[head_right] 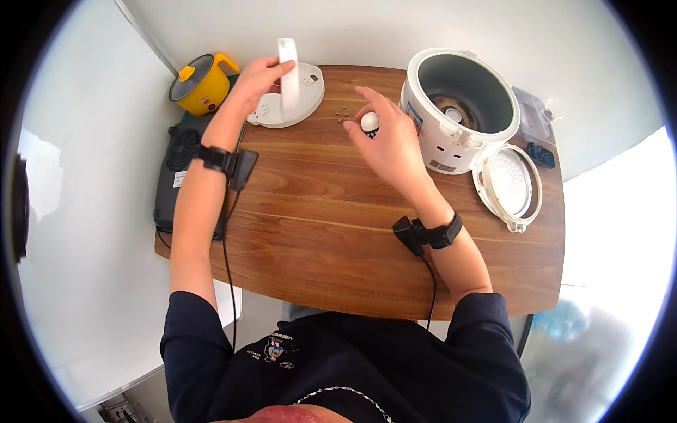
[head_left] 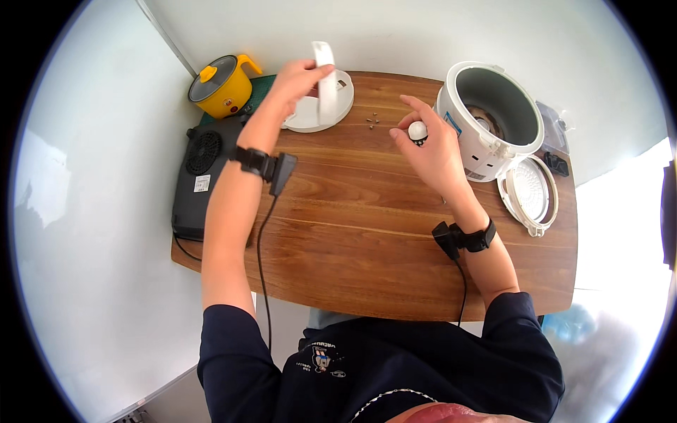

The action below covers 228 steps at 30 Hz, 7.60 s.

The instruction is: The person disassembles a white rice cooker by removing the lid, unscrewing the base, and prying open the main body. They use a screwdriver to remove screws and separate the components, placing them on the table.

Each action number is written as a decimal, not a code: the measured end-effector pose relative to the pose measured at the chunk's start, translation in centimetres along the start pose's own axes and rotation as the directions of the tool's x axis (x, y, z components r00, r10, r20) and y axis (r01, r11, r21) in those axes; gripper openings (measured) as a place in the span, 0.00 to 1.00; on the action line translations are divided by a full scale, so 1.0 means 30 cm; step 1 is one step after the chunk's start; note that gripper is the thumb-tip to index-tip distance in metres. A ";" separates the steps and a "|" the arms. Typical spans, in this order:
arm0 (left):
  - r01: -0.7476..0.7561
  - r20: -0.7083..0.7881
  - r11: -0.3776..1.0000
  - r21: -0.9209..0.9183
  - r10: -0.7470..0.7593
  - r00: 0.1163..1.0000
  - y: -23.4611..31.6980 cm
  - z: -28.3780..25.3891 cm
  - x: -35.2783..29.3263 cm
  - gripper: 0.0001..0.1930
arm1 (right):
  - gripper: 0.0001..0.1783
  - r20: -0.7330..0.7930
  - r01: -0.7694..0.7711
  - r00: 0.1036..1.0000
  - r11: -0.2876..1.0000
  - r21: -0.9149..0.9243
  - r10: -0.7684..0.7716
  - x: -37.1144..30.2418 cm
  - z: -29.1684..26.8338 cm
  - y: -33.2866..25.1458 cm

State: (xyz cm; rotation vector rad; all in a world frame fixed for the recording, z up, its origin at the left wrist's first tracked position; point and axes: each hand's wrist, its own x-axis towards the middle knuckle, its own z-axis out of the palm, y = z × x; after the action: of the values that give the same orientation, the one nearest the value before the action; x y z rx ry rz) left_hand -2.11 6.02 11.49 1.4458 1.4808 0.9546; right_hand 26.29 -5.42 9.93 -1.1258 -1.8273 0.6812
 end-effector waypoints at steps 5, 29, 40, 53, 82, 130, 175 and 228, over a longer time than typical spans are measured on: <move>0.098 -0.060 0.686 0.721 -0.080 0.995 -0.007 -0.052 0.095 0.16 | 0.27 0.013 0.019 1.000 0.999 0.040 -0.019 0.001 -0.009 0.010; -0.198 0.058 0.444 0.874 0.309 0.949 -0.129 0.089 0.095 0.16 | 0.23 -0.091 0.046 0.995 0.996 0.079 -0.039 0.003 -0.120 -0.037; -0.379 0.207 0.620 0.687 0.334 0.920 -0.205 0.376 -0.053 0.30 | 0.22 -0.114 0.084 0.990 0.995 0.057 -0.077 0.001 -0.126 -0.040; -0.443 0.132 0.691 0.571 0.455 0.880 -0.277 0.393 0.022 0.05 | 0.21 -0.077 0.078 0.994 0.996 0.038 -0.074 -0.006 -0.104 -0.035; -0.236 0.062 0.621 0.747 0.288 0.956 -0.275 0.096 0.135 0.04 | 0.20 0.016 -0.030 0.999 0.999 0.043 0.029 -0.014 -0.059 -0.047; -0.414 0.180 0.429 0.803 0.489 0.854 -0.209 0.129 0.038 0.05 | 0.18 0.053 0.006 0.998 0.988 0.151 -0.015 -0.030 -0.106 -0.071; -0.907 0.538 0.239 0.347 0.742 0.401 0.171 0.451 -0.319 0.19 | 0.18 -0.680 0.329 0.733 0.857 0.396 0.033 -0.080 -0.587 -0.066; -0.359 -0.194 0.638 -0.681 0.316 0.929 -0.139 0.496 -0.121 0.48 | 0.20 -0.773 0.406 0.627 0.888 0.217 -0.097 -0.081 -0.561 -0.058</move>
State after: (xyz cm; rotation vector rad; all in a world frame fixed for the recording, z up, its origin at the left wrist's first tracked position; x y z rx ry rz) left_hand 10.19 1.73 2.43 1.1099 0.7047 1.5987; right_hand 40.84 -8.18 18.46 -0.6932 -1.0349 0.2871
